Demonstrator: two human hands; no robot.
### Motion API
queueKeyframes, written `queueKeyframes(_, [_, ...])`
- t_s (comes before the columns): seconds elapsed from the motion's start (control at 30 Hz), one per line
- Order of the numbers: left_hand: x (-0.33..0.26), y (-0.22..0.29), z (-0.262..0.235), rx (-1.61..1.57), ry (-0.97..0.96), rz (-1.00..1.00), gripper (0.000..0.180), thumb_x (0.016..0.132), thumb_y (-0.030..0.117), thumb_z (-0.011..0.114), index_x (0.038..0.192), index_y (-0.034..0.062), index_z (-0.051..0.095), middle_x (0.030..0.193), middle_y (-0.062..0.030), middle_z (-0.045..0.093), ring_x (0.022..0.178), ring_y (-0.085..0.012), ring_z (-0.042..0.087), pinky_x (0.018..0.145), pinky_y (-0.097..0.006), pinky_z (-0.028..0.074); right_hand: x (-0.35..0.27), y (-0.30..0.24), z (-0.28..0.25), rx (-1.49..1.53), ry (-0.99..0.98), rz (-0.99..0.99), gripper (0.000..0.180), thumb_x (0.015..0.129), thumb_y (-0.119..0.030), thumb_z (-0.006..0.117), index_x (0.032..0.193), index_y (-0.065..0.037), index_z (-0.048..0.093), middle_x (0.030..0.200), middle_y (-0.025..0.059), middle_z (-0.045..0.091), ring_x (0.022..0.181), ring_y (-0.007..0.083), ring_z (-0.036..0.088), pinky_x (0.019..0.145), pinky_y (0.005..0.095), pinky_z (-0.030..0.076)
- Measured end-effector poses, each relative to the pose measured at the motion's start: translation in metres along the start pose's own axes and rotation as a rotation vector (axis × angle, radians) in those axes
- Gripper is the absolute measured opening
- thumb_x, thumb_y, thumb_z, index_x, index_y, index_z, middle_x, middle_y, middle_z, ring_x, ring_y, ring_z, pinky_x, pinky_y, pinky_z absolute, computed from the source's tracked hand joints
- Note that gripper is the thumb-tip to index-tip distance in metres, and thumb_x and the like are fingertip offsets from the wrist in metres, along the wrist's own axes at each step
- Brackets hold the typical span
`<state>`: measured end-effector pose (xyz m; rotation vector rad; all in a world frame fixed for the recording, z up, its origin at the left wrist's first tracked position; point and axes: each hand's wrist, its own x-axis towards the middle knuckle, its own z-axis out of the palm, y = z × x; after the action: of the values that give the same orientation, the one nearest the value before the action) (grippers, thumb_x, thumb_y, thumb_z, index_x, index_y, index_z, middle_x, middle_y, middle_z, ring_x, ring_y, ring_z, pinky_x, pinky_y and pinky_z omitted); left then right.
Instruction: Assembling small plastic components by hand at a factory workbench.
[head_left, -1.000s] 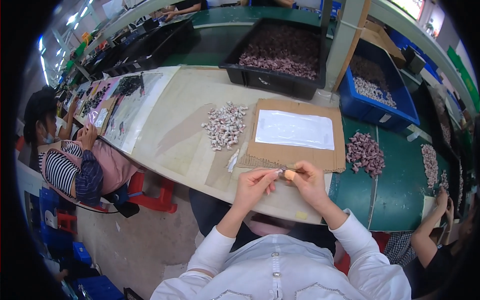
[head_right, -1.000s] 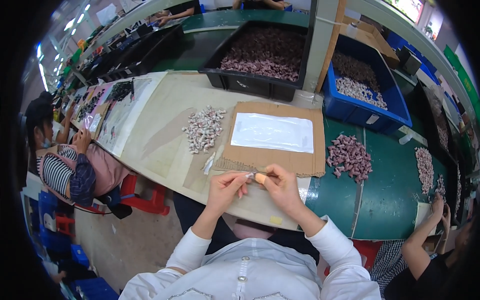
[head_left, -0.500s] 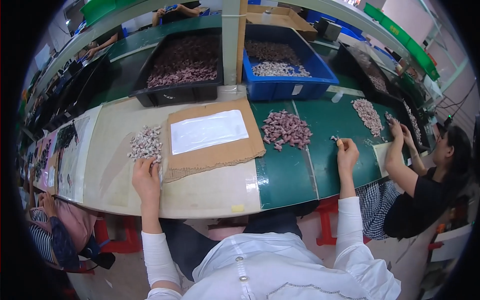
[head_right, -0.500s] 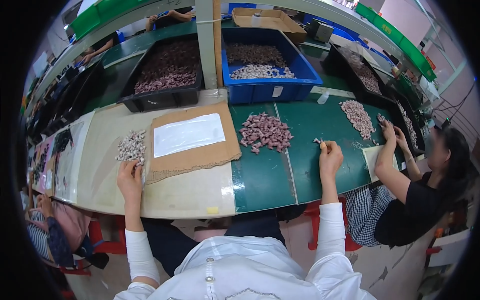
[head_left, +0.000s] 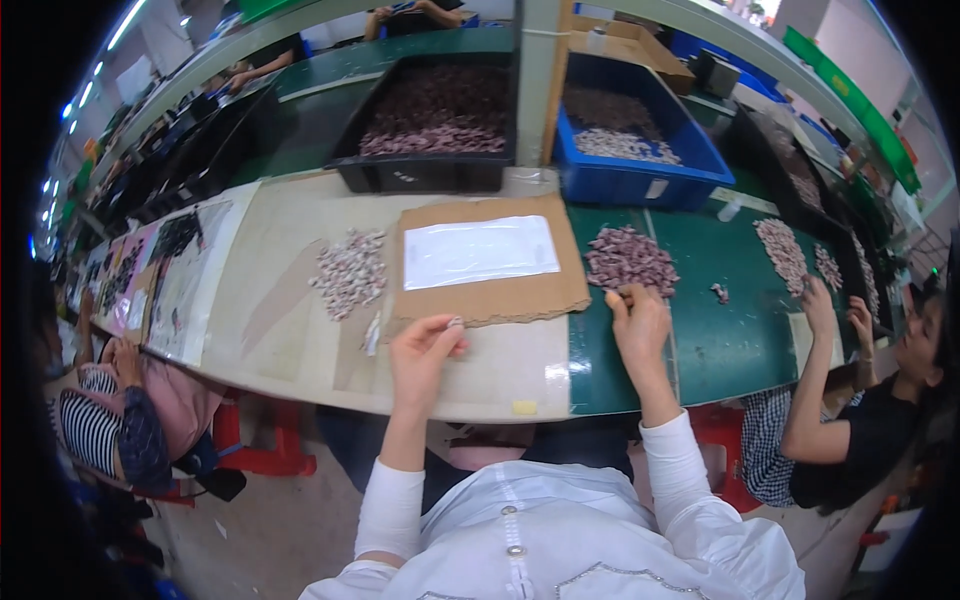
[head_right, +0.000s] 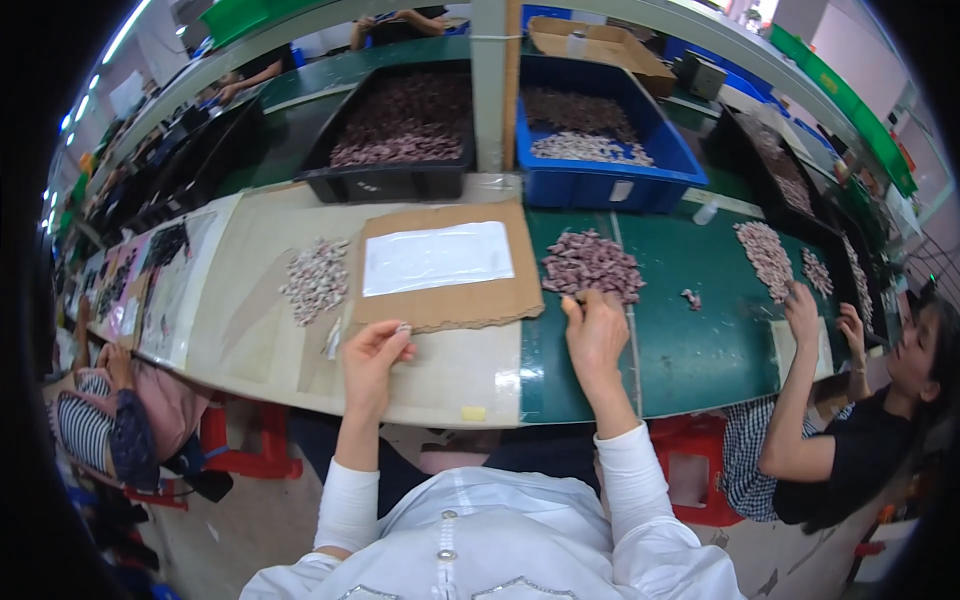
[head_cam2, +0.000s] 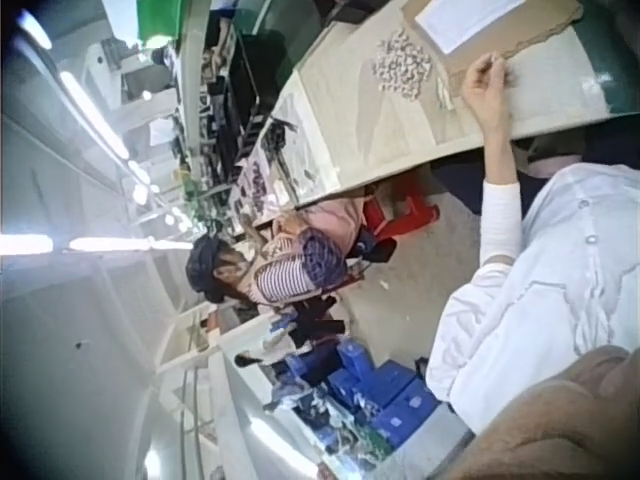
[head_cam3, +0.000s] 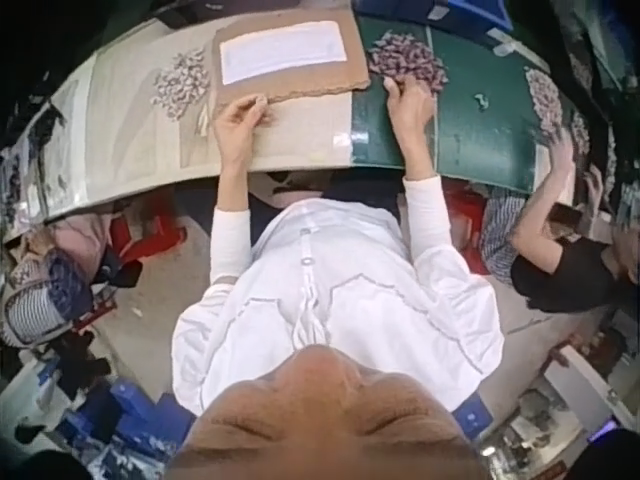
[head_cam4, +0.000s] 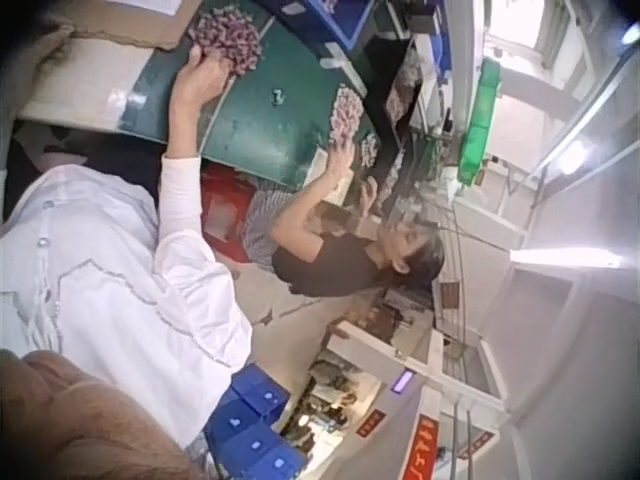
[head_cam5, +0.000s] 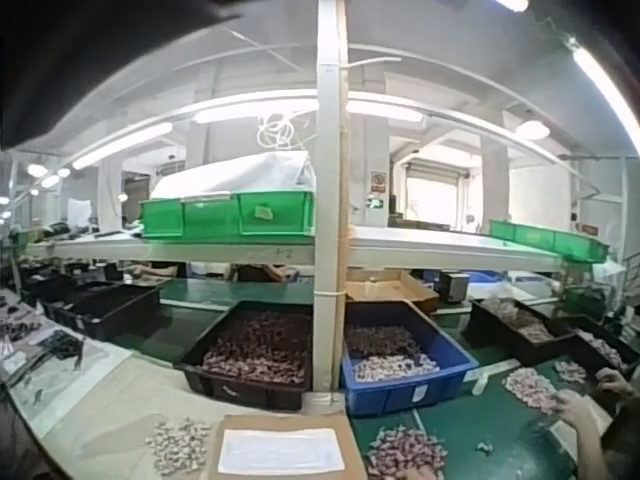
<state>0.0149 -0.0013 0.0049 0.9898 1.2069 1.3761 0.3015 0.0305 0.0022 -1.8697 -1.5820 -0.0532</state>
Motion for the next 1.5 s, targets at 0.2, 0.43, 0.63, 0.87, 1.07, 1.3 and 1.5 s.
queueKeyframes(0.2, [0.002,0.002,-0.004,-0.285,-0.128,-0.081,0.018,0.083,-0.002,0.060,0.101,-0.0035,0.061,0.096,-0.0102,0.065,0.078,-0.0154,0.064,0.071,-0.024,0.052,-0.001,0.006,0.004,0.303,0.010,-0.006,0.016,0.068,-0.003,0.071,0.077,-0.001,0.059,0.073,0.0122,0.057,0.062,0.0276,0.056,0.058,0.0371,0.044])
queueKeyframes(0.43, [0.001,-0.013,-0.002,0.076,-0.102,0.169,0.018,0.079,0.000,0.066,0.095,-0.0050,0.061,0.085,-0.0080,0.065,0.076,-0.0121,0.063,0.069,-0.022,0.051,-0.002,-0.004,-0.004,0.425,-0.005,-0.008,0.012,0.070,0.001,0.069,0.077,0.001,0.059,0.070,0.0084,0.055,0.053,0.0134,0.053,0.050,0.0253,0.043])
queueKeyframes(0.63, [0.001,-0.006,-0.004,0.101,-0.152,0.002,0.016,0.083,0.003,0.063,0.096,-0.0036,0.058,0.083,-0.0089,0.064,0.074,-0.0107,0.063,0.062,-0.019,0.049,-0.001,-0.003,-0.003,0.385,-0.067,-0.109,0.011,0.073,0.002,0.066,0.081,0.002,0.058,0.068,0.0102,0.054,0.051,0.0167,0.052,0.049,0.0286,0.042])
queueKeyframes(0.87, [0.003,0.008,-0.013,-0.228,-0.303,-0.179,0.017,0.091,0.006,0.052,0.104,-0.0029,0.055,0.103,-0.0167,0.063,0.087,-0.0203,0.065,0.069,-0.024,0.052,0.001,0.003,0.000,0.437,-0.058,-0.081,0.012,0.075,0.003,0.063,0.086,0.002,0.059,0.070,0.0129,0.057,0.054,0.0201,0.055,0.051,0.0298,0.044])
queueKeyframes(1.07, [0.001,0.009,-0.008,-0.318,-0.350,-0.223,0.026,0.091,0.006,0.050,0.115,-0.0039,0.052,0.113,-0.0195,0.059,0.099,-0.0260,0.062,0.082,-0.029,0.053,0.000,0.004,-0.002,0.453,-0.046,-0.068,0.015,0.076,0.004,0.061,0.090,0.003,0.056,0.071,0.0146,0.058,0.056,0.0218,0.057,0.054,0.0308,0.045])
queueKeyframes(1.3, [-0.001,0.005,-0.002,-0.246,-0.321,-0.209,0.022,0.090,0.005,0.053,0.109,-0.0056,0.056,0.105,-0.0162,0.062,0.094,-0.0242,0.064,0.077,-0.029,0.054,-0.017,-0.022,-0.009,0.955,-0.091,0.172,0.005,0.087,-0.001,0.055,0.091,0.002,0.053,0.081,0.0064,0.062,0.069,0.0091,0.059,0.060,0.0222,0.047])
queueKeyframes(1.5, [-0.015,-0.001,0.023,-0.077,-0.223,-0.049,0.019,0.085,-0.001,0.058,0.104,-0.0055,0.060,0.095,-0.0118,0.065,0.082,-0.0173,0.065,0.068,-0.025,0.052,-0.050,-0.076,0.004,0.570,-0.204,-0.137,0.015,0.080,-0.001,0.058,0.095,-0.002,0.056,0.077,0.0087,0.057,0.067,0.0178,0.057,0.060,0.0302,0.048])
